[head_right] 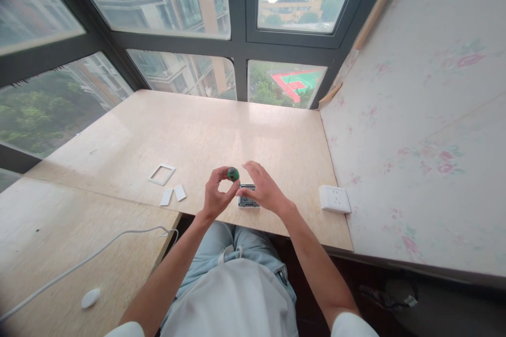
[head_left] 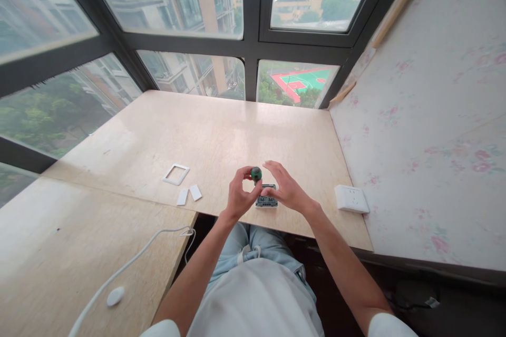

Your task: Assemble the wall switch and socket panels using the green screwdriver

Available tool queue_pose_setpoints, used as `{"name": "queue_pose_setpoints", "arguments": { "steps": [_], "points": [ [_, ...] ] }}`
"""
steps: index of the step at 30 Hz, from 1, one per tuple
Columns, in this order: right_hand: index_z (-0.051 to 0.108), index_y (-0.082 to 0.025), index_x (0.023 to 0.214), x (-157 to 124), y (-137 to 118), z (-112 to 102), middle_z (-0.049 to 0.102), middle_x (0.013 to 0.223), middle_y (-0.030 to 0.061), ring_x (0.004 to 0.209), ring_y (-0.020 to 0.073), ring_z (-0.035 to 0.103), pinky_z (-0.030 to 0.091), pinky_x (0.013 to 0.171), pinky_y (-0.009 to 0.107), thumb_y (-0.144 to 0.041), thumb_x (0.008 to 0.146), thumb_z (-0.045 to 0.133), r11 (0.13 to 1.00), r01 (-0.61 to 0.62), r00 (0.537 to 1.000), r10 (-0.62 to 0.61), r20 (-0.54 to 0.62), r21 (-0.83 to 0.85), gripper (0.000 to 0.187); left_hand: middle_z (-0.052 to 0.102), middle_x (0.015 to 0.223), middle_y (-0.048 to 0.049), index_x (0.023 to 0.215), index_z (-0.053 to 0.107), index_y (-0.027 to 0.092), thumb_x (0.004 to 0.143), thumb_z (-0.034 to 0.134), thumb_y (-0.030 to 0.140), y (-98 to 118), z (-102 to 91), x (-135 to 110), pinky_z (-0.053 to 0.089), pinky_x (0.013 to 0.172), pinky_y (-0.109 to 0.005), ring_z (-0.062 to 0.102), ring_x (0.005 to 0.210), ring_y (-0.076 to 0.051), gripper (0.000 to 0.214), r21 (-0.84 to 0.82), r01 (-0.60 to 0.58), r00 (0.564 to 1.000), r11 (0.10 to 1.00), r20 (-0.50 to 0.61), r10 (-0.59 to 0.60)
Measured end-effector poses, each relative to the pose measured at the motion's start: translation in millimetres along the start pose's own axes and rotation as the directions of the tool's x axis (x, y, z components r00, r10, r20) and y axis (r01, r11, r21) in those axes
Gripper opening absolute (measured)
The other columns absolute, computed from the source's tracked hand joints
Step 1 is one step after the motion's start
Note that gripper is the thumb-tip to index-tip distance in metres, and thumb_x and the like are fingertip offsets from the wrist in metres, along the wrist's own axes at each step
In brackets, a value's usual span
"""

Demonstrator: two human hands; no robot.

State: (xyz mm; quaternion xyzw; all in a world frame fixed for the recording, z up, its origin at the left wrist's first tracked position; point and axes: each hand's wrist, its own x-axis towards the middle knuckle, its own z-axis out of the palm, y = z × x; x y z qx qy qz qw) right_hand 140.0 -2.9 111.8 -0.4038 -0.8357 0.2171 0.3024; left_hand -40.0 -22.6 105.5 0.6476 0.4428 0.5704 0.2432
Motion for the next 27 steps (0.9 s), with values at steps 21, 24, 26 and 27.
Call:
{"name": "queue_pose_setpoints", "arguments": {
  "steps": [21,24,26,27],
  "points": [
    [0.036,-0.024,0.151,-61.2,86.8,74.5,0.048,0.146,0.0179,0.136,0.0351,0.046,0.04,0.11,0.055,-0.048,0.075,0.077,0.997,-0.004,0.999,0.0,0.049,0.078,0.09,0.057,0.105,-0.0064,0.101,0.055,0.02,0.09,0.065,0.044,3.0,23.2,15.7,0.053,0.076,-0.031,0.061,0.091,-0.017,0.029,-0.471,0.286,0.955,0.835,0.214,-0.206],
    [0.038,-0.024,0.149,-62.0,83.9,73.8,0.048,0.146,0.0176,0.135,0.0344,0.047,0.042,0.109,0.054,-0.044,0.075,0.078,0.998,-0.006,0.999,0.004,0.034,0.059,0.087,0.058,0.103,-0.0082,0.105,0.063,0.018,0.094,0.056,0.048,4.4,18.6,17.9,0.053,0.078,-0.032,0.061,0.092,-0.019,0.033,-0.483,0.347,0.931,0.804,0.277,-0.236],
    [0.038,-0.024,0.149,-62.2,82.3,73.0,0.048,0.146,0.0178,0.135,0.0344,0.048,0.042,0.109,0.054,-0.043,0.075,0.078,0.999,-0.001,1.0,0.0,0.031,0.047,0.086,0.059,0.091,-0.0061,0.109,0.061,0.017,0.096,0.05,0.051,2.8,19.2,19.3,0.051,0.072,-0.031,0.06,0.08,-0.016,0.038,-0.535,0.392,0.916,0.749,0.3,-0.265],
    [0.038,-0.024,0.149,-62.2,81.8,72.8,0.049,0.146,0.0179,0.134,0.0344,0.048,0.043,0.108,0.054,-0.043,0.075,0.077,0.999,0.0,1.0,-0.001,0.03,0.042,0.086,0.059,0.085,-0.0044,0.11,0.059,0.017,0.096,0.047,0.052,1.2,20.8,20.1,0.049,0.068,-0.03,0.058,0.073,-0.015,0.039,-0.561,0.4,0.914,0.725,0.301,-0.272]
  ]
}}
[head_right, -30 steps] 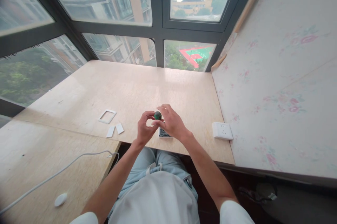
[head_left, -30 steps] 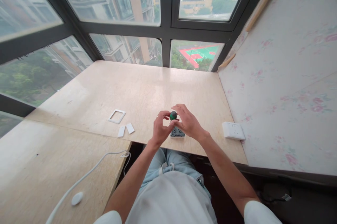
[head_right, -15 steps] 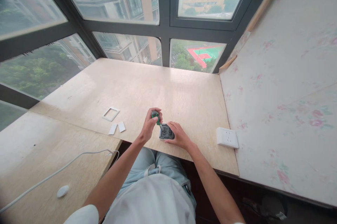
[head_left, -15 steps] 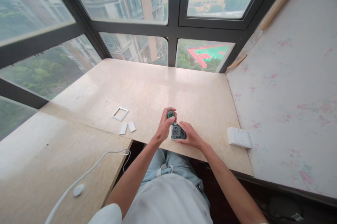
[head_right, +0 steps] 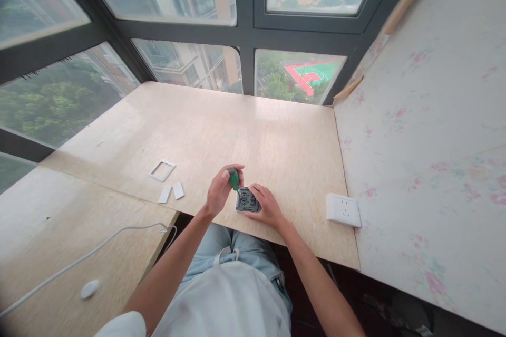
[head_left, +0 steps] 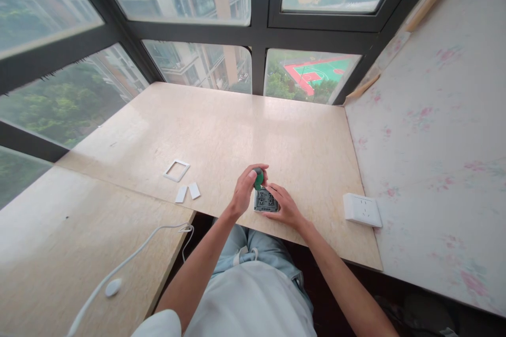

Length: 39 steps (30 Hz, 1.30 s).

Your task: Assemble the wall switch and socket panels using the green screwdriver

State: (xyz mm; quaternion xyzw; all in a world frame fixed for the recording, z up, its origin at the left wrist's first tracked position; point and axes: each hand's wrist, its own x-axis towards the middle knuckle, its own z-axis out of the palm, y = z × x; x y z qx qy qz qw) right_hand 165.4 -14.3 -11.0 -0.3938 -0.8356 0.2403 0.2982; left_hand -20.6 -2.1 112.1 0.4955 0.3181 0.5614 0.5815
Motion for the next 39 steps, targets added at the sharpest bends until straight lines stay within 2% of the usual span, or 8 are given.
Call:
{"name": "queue_pose_setpoints", "arguments": {
  "steps": [3,8,13,18,24,31,37,39],
  "points": [
    [0.037,-0.024,0.15,-0.2,-0.8,0.0,0.049,0.145,0.0179,0.134,0.0345,0.049,0.043,0.108,0.055,-0.044,0.076,0.076,1.0,-0.001,1.0,0.001,0.001,-0.012,0.085,0.056,0.079,0.0002,0.106,0.05,0.02,0.093,0.05,0.058,-8.4,2.0,5.4,0.043,0.056,-0.025,0.049,0.059,-0.011,0.04,-0.063,-0.052,0.999,0.997,-0.002,0.052],
    [0.036,-0.023,0.15,-0.8,-1.4,0.3,0.048,0.146,0.0187,0.134,0.0341,0.048,0.043,0.108,0.055,-0.044,0.077,0.076,1.0,0.001,1.0,-0.002,-0.003,-0.027,0.086,0.055,0.1,-0.0004,0.099,0.046,0.023,0.083,0.072,0.049,-16.9,3.1,5.0,0.043,0.056,-0.021,0.051,0.06,-0.005,0.04,0.004,-0.131,0.989,0.991,-0.068,0.131],
    [0.036,-0.023,0.15,-1.4,-1.4,0.6,0.048,0.146,0.018,0.136,0.0331,0.046,0.042,0.11,0.053,-0.044,0.078,0.076,0.999,0.005,1.0,-0.005,-0.005,-0.039,0.086,0.061,0.085,-0.0042,0.104,0.061,0.017,0.094,0.055,0.055,-12.4,-1.0,-3.2,0.049,0.071,-0.029,0.061,0.076,-0.015,0.039,-0.006,-0.086,0.995,0.996,-0.052,0.086],
    [0.034,-0.024,0.151,-1.8,-1.3,0.7,0.049,0.145,0.0174,0.135,0.0339,0.047,0.043,0.109,0.054,-0.047,0.078,0.075,0.999,-0.001,1.0,0.001,-0.009,-0.048,0.087,0.057,0.074,-0.0019,0.105,0.059,0.017,0.097,0.04,0.061,-11.7,1.4,-2.2,0.044,0.057,-0.028,0.053,0.06,-0.013,0.048,-0.112,-0.076,0.996,0.991,-0.059,0.07],
    [0.032,-0.026,0.152,-2.4,-1.7,-0.6,0.048,0.146,0.0163,0.136,0.0337,0.046,0.042,0.111,0.054,-0.046,0.079,0.074,0.998,-0.012,1.0,0.012,0.003,-0.062,0.087,0.053,0.094,0.0027,0.097,0.043,0.024,0.084,0.069,0.053,-20.4,2.4,0.8,0.037,0.049,-0.021,0.045,0.051,-0.003,0.041,-0.047,-0.19,0.976,0.981,-0.118,0.183],
    [0.032,-0.028,0.152,-2.7,-2.7,-1.8,0.047,0.147,0.0154,0.137,0.0333,0.046,0.041,0.111,0.054,-0.046,0.079,0.074,0.998,-0.015,1.0,0.015,0.008,-0.064,0.086,0.055,0.071,-0.0003,0.092,0.058,0.018,0.094,0.047,0.063,-18.8,-3.9,5.3,0.041,0.054,-0.024,0.054,0.062,-0.012,0.047,0.013,-0.159,0.987,0.987,-0.034,0.159],
    [0.033,-0.027,0.152,-4.0,-1.0,-0.3,0.046,0.148,0.0152,0.138,0.0338,0.044,0.04,0.113,0.054,-0.047,0.079,0.074,0.997,-0.01,1.0,0.01,-0.003,-0.071,0.086,0.06,0.071,0.0009,0.102,0.054,0.02,0.097,0.047,0.058,-19.1,-0.8,11.7,0.044,0.053,-0.024,0.057,0.056,-0.011,0.039,-0.14,-0.226,0.973,0.964,-0.079,0.216],
    [0.033,-0.027,0.152,-4.2,0.5,0.5,0.046,0.148,0.0151,0.138,0.0337,0.045,0.04,0.113,0.054,-0.047,0.079,0.074,0.997,-0.01,1.0,0.01,-0.002,-0.072,0.086,0.06,0.069,0.0009,0.096,0.053,0.019,0.096,0.048,0.058,-19.9,1.5,13.8,0.044,0.051,-0.023,0.055,0.053,-0.01,0.039,-0.181,-0.2,0.98,0.963,-0.036,0.197]
  ]
}}
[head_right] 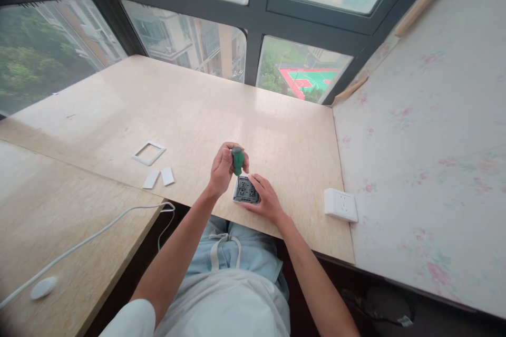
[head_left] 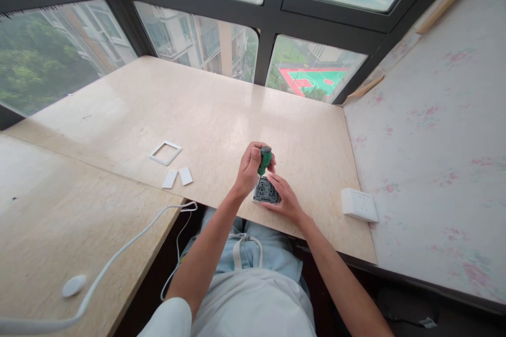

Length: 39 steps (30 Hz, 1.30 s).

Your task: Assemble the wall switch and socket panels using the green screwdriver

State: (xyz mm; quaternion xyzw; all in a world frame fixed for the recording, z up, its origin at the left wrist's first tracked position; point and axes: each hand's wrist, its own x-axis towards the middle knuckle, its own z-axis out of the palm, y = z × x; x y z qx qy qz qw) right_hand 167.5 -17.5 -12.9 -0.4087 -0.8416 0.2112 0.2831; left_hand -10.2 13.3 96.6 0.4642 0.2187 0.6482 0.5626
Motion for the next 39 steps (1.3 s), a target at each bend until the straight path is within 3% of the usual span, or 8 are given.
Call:
{"name": "queue_pose_setpoints", "arguments": {
  "steps": [5,7,11,16,21,30,35,39],
  "points": [
    [0.034,-0.027,0.152,-0.8,1.7,1.2,0.046,0.148,0.0153,0.138,0.0332,0.045,0.041,0.113,0.053,-0.048,0.078,0.075,1.0,0.01,1.0,-0.01,-0.013,0.0,0.087,0.054,0.066,0.0027,0.089,0.052,0.019,0.092,0.041,0.072,-5.1,0.8,2.7,0.029,0.039,-0.019,0.038,0.042,-0.005,0.053,-0.09,0.048,0.996,0.995,0.078,-0.041],
    [0.033,-0.027,0.152,-1.1,1.1,1.0,0.046,0.148,0.0152,0.139,0.0328,0.044,0.04,0.113,0.053,-0.048,0.079,0.074,1.0,0.006,1.0,-0.006,-0.013,-0.002,0.086,0.055,0.078,0.0026,0.091,0.05,0.021,0.084,0.054,0.073,-6.8,-2.0,2.8,0.026,0.037,-0.018,0.036,0.042,-0.002,0.053,-0.091,0.031,0.997,0.995,0.076,-0.024],
    [0.034,-0.027,0.151,-1.4,-0.3,0.7,0.046,0.148,0.0153,0.138,0.0325,0.044,0.04,0.113,0.053,-0.048,0.08,0.074,1.0,0.008,1.0,-0.009,-0.02,-0.005,0.084,0.055,0.094,0.0029,0.092,0.046,0.023,0.074,0.08,0.051,-7.9,-9.1,1.5,0.031,0.04,-0.016,0.041,0.047,0.0,0.048,-0.018,0.027,1.0,0.999,0.009,-0.027],
    [0.034,-0.027,0.151,-1.5,0.8,1.9,0.046,0.148,0.0149,0.138,0.0322,0.045,0.041,0.113,0.052,-0.048,0.08,0.074,1.0,0.022,0.999,-0.022,-0.035,-0.001,0.085,0.054,0.074,0.0048,0.091,0.055,0.021,0.073,0.081,0.052,-6.4,-11.4,-1.6,0.042,0.05,-0.02,0.051,0.055,-0.006,0.044,0.029,-0.017,1.0,0.999,-0.025,0.017],
    [0.034,-0.027,0.151,-1.1,0.9,2.0,0.045,0.149,0.0155,0.139,0.0326,0.044,0.04,0.113,0.053,-0.048,0.079,0.075,1.0,0.019,0.999,-0.019,-0.035,0.002,0.085,0.062,0.079,-0.0012,0.104,0.067,0.019,0.08,0.073,0.055,-4.8,-8.6,-5.8,0.049,0.061,-0.025,0.06,0.068,-0.012,0.043,0.074,0.028,0.999,0.997,-0.039,-0.025],
    [0.035,-0.027,0.151,0.3,-0.9,0.9,0.046,0.147,0.0156,0.137,0.032,0.046,0.042,0.112,0.052,-0.046,0.079,0.076,1.0,0.02,0.999,-0.02,-0.034,0.022,0.084,0.059,0.07,0.0001,0.105,0.063,0.016,0.094,0.051,0.06,-7.6,0.2,-0.6,0.04,0.05,-0.021,0.05,0.052,-0.008,0.047,-0.122,0.061,0.996,0.991,-0.055,-0.068],
    [0.034,-0.028,0.151,0.2,-0.9,0.3,0.046,0.147,0.0158,0.137,0.0326,0.046,0.042,0.111,0.052,-0.046,0.079,0.076,0.999,0.03,0.999,-0.03,-0.04,0.023,0.086,0.058,0.089,0.004,0.099,0.048,0.023,0.074,0.081,0.048,-17.2,-4.2,-1.2,0.037,0.044,-0.018,0.047,0.047,-0.002,0.049,-0.082,-0.002,0.992,0.997,-0.127,-0.008],
    [0.034,-0.028,0.151,0.3,-1.9,-0.2,0.046,0.147,0.0155,0.137,0.0323,0.046,0.042,0.111,0.052,-0.045,0.079,0.076,0.999,0.022,0.999,-0.02,-0.036,0.03,0.085,0.056,0.075,0.0071,0.093,0.047,0.022,0.076,0.081,0.042,-21.9,-5.7,-1.1,0.039,0.045,-0.018,0.051,0.047,-0.004,0.043,-0.02,-0.011,0.982,1.0,-0.19,0.007]
  ]
}}
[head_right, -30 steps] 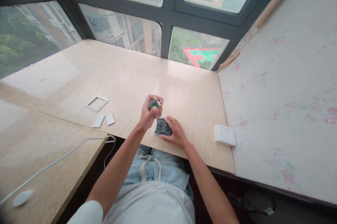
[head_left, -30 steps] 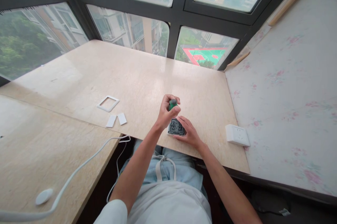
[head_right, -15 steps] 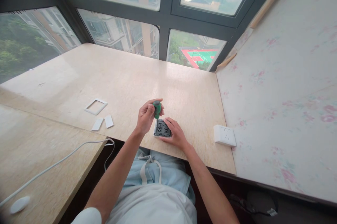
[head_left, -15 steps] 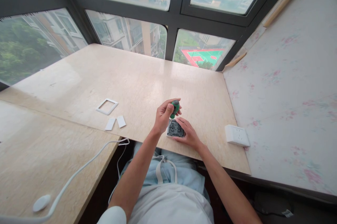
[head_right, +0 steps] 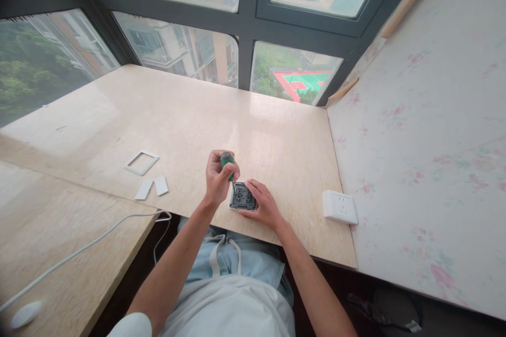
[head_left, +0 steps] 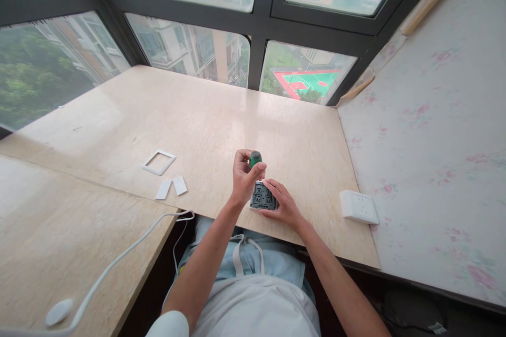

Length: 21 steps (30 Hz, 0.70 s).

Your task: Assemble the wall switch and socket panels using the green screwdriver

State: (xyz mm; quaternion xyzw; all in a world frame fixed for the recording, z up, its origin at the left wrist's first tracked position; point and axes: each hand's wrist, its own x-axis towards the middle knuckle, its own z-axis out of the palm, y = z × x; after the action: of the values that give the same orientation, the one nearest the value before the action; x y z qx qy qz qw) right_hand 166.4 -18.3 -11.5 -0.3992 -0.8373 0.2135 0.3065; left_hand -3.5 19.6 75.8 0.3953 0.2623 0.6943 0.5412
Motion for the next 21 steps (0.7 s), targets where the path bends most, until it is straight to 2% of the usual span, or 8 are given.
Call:
{"name": "queue_pose_setpoints", "arguments": {
  "steps": [3,6,9,12,14,17,19,21],
  "points": [
    [0.035,-0.028,0.151,0.3,-0.5,-0.3,0.046,0.147,0.0154,0.136,0.032,0.046,0.043,0.111,0.051,-0.045,0.079,0.076,1.0,-0.01,1.0,0.01,-0.003,0.008,0.085,0.058,0.068,0.0045,0.092,0.055,0.02,0.083,0.072,0.049,1.2,1.8,0.4,0.045,0.052,-0.021,0.057,0.053,-0.009,0.035,0.006,0.015,1.0,1.0,-0.001,-0.015],
    [0.036,-0.028,0.15,0.5,-0.3,-0.7,0.047,0.147,0.0153,0.135,0.0319,0.047,0.043,0.111,0.051,-0.046,0.078,0.077,1.0,-0.011,1.0,0.011,-0.004,0.012,0.084,0.06,0.067,0.0,0.088,0.063,0.016,0.089,0.059,0.059,5.8,4.3,1.0,0.047,0.058,-0.025,0.058,0.058,-0.011,0.043,0.013,0.059,0.998,0.998,0.024,-0.059],
    [0.037,-0.028,0.15,0.5,0.1,-1.3,0.048,0.146,0.0152,0.135,0.032,0.048,0.044,0.11,0.051,-0.046,0.078,0.077,1.0,-0.013,1.0,0.013,0.0,0.007,0.084,0.058,0.062,-0.0008,0.085,0.066,0.013,0.092,0.05,0.064,10.5,6.3,2.2,0.042,0.052,-0.024,0.052,0.053,-0.01,0.053,-0.005,0.127,0.99,0.992,0.063,-0.126],
    [0.037,-0.029,0.15,0.5,0.1,-1.5,0.049,0.145,0.0148,0.134,0.0315,0.049,0.044,0.109,0.051,-0.046,0.078,0.077,1.0,-0.01,1.0,0.01,-0.001,0.005,0.084,0.052,0.058,0.0022,0.091,0.064,0.015,0.093,0.046,0.064,11.3,6.8,3.7,0.033,0.046,-0.021,0.044,0.048,-0.008,0.052,-0.032,0.115,0.992,0.993,0.058,-0.113],
    [0.036,-0.029,0.15,0.6,-0.1,-1.5,0.049,0.145,0.0144,0.133,0.0312,0.049,0.045,0.109,0.05,-0.046,0.078,0.077,1.0,-0.002,1.0,0.002,-0.004,0.006,0.085,0.052,0.064,0.0033,0.095,0.058,0.019,0.091,0.048,0.066,9.1,6.0,3.9,0.03,0.044,-0.02,0.041,0.046,-0.007,0.049,-0.057,0.069,0.996,0.996,0.058,-0.065],
    [0.035,-0.029,0.151,1.0,-1.0,-2.0,0.049,0.145,0.0142,0.133,0.0313,0.049,0.045,0.109,0.05,-0.045,0.078,0.077,1.0,0.003,1.0,-0.003,-0.006,0.007,0.085,0.056,0.081,0.0036,0.093,0.049,0.023,0.085,0.062,0.063,5.3,3.4,1.7,0.028,0.041,-0.018,0.039,0.043,-0.003,0.043,-0.063,0.021,0.997,0.998,0.078,-0.016],
    [0.035,-0.03,0.151,1.3,-1.9,-2.7,0.049,0.145,0.0143,0.134,0.0317,0.049,0.045,0.109,0.051,-0.045,0.078,0.077,1.0,-0.001,1.0,0.001,-0.001,0.003,0.085,0.056,0.083,0.0037,0.092,0.049,0.022,0.084,0.067,0.057,5.4,1.5,-0.9,0.031,0.043,-0.018,0.043,0.045,-0.003,0.04,-0.022,0.005,0.997,1.0,0.073,-0.003],
    [0.035,-0.029,0.151,1.6,-2.7,-3.4,0.049,0.145,0.0143,0.134,0.032,0.049,0.044,0.109,0.051,-0.045,0.079,0.076,1.0,-0.009,1.0,0.009,0.005,0.002,0.085,0.056,0.081,0.0018,0.091,0.053,0.021,0.087,0.064,0.057,8.7,0.4,-2.7,0.037,0.049,-0.021,0.049,0.052,-0.006,0.038,0.038,0.008,0.998,0.999,0.054,-0.01]
  ]
}}
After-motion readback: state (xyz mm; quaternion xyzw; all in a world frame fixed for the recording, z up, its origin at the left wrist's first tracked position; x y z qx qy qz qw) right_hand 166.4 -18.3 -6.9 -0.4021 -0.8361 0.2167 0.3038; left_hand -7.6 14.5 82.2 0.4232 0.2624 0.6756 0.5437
